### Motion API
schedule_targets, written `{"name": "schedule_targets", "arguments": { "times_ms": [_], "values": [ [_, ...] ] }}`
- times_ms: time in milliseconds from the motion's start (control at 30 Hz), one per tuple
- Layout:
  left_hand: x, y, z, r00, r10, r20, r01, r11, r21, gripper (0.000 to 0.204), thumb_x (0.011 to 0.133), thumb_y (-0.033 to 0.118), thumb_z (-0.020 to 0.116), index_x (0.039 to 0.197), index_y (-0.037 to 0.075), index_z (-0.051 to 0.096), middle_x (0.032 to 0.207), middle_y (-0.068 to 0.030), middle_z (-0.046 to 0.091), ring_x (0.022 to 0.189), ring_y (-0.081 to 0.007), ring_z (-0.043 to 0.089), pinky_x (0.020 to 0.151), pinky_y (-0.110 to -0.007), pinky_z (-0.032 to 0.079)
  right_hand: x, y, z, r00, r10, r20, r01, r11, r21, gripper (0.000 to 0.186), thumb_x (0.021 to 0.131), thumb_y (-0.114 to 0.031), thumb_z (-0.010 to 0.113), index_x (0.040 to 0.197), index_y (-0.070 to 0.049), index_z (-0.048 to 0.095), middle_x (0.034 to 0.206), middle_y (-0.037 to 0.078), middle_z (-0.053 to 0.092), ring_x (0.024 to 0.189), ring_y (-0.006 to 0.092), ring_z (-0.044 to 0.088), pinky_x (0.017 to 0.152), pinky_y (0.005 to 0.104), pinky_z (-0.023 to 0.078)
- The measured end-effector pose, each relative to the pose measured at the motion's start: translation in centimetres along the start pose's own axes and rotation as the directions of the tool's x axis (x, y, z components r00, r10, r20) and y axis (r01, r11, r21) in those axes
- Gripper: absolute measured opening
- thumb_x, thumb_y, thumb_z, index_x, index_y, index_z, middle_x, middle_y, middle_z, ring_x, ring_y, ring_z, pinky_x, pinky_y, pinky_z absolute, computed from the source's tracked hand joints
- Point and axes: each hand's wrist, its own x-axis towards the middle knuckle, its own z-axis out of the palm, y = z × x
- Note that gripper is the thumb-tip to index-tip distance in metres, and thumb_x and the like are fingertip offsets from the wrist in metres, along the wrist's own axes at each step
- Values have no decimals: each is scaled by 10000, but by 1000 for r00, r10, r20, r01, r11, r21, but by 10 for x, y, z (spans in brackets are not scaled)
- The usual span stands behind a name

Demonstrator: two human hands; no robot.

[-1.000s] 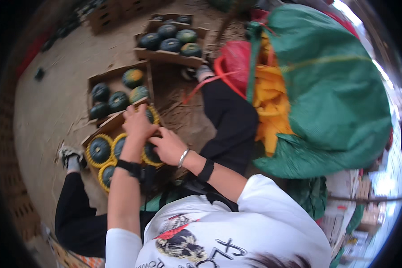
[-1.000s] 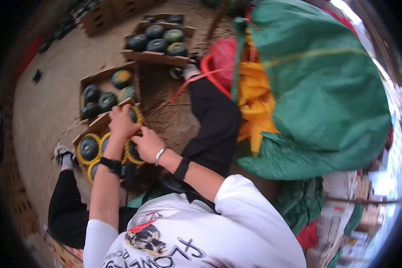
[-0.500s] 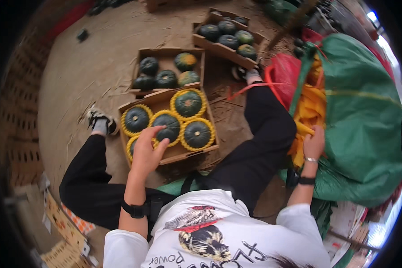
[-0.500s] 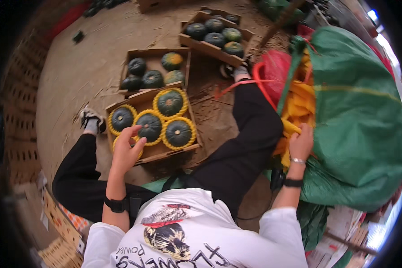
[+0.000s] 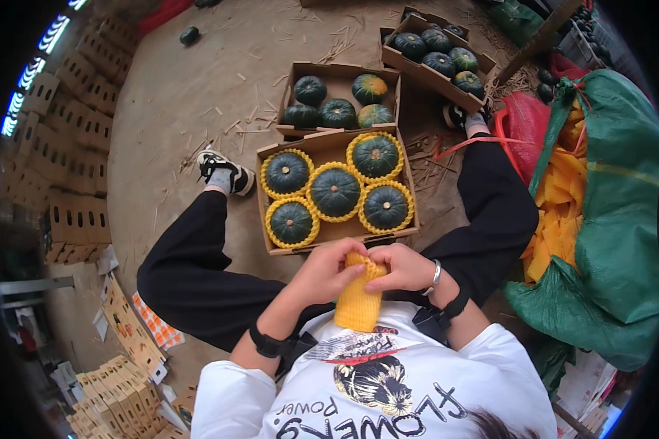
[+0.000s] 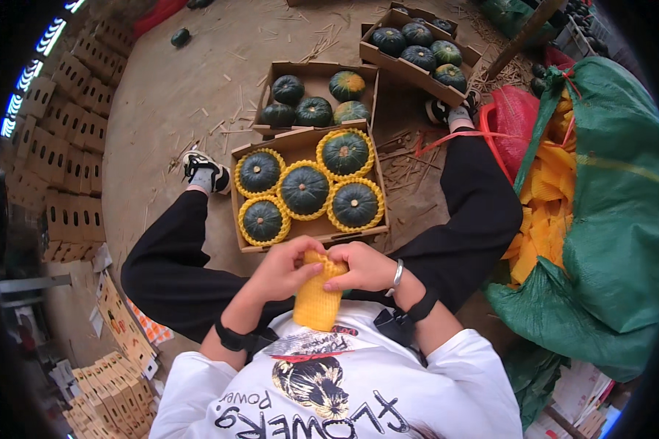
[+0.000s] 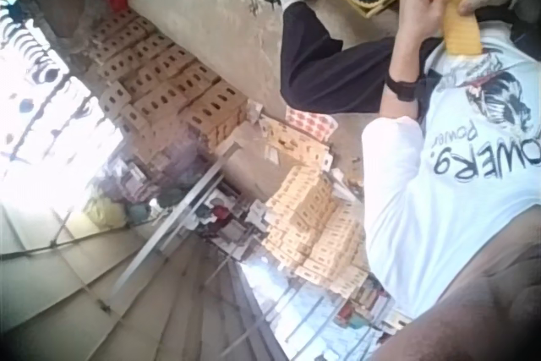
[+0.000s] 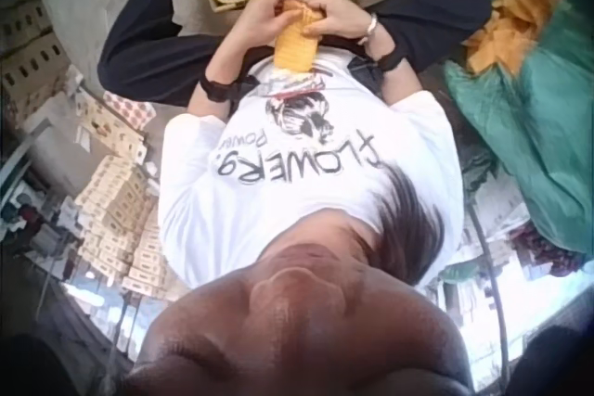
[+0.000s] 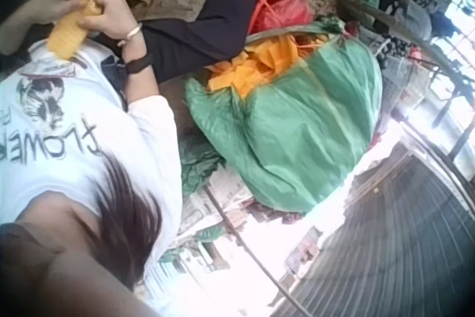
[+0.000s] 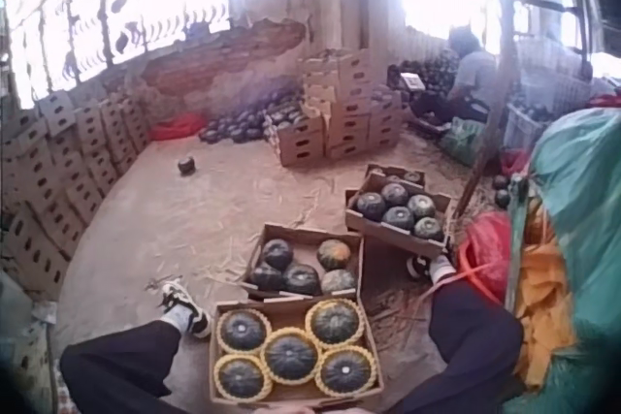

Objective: The person is wrapping squashes in yellow protective foam netting and placing them into cardboard boxes.

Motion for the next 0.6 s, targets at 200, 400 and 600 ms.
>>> {"name": "schedule_targets", "arguments": {
  "times_ms": [200, 400, 600],
  "values": [
    [7, -38, -8, 983, 115, 140, -73, 959, -275, 213, 751, 74, 742, 908, -17, 631, 797, 5, 594, 770, -112, 563, 690, -257, 473, 16, -9, -23, 912, 137, -386, 230, 609, 759, 219, 795, -135, 715, 923, 21, 629, 1044, 47, 610, 944, 159, 593, 864, 278, 468],
    [14, -41, -15, 856, 135, -499, 57, 935, 350, 234, 698, -2, 684, 880, 14, 537, 897, -73, 541, 715, -170, 522, 670, -275, 438, 30, -1, 5, 746, -427, -510, -33, 742, -670, 183, 731, -128, 691, 815, -51, 547, 831, 131, 563, 697, 309, 584, 615, 385, 473],
    [14, -45, -30, 937, -215, -276, 140, 954, -266, 348, 794, 42, 685, 1112, 32, 545, 1089, -67, 569, 990, -126, 551, 878, -279, 454, 50, -20, 10, 880, -320, -352, 147, 886, -439, 348, 736, -187, 726, 1001, -32, 561, 964, 154, 567, 672, 291, 609, 633, 344, 497]
  ]
}}
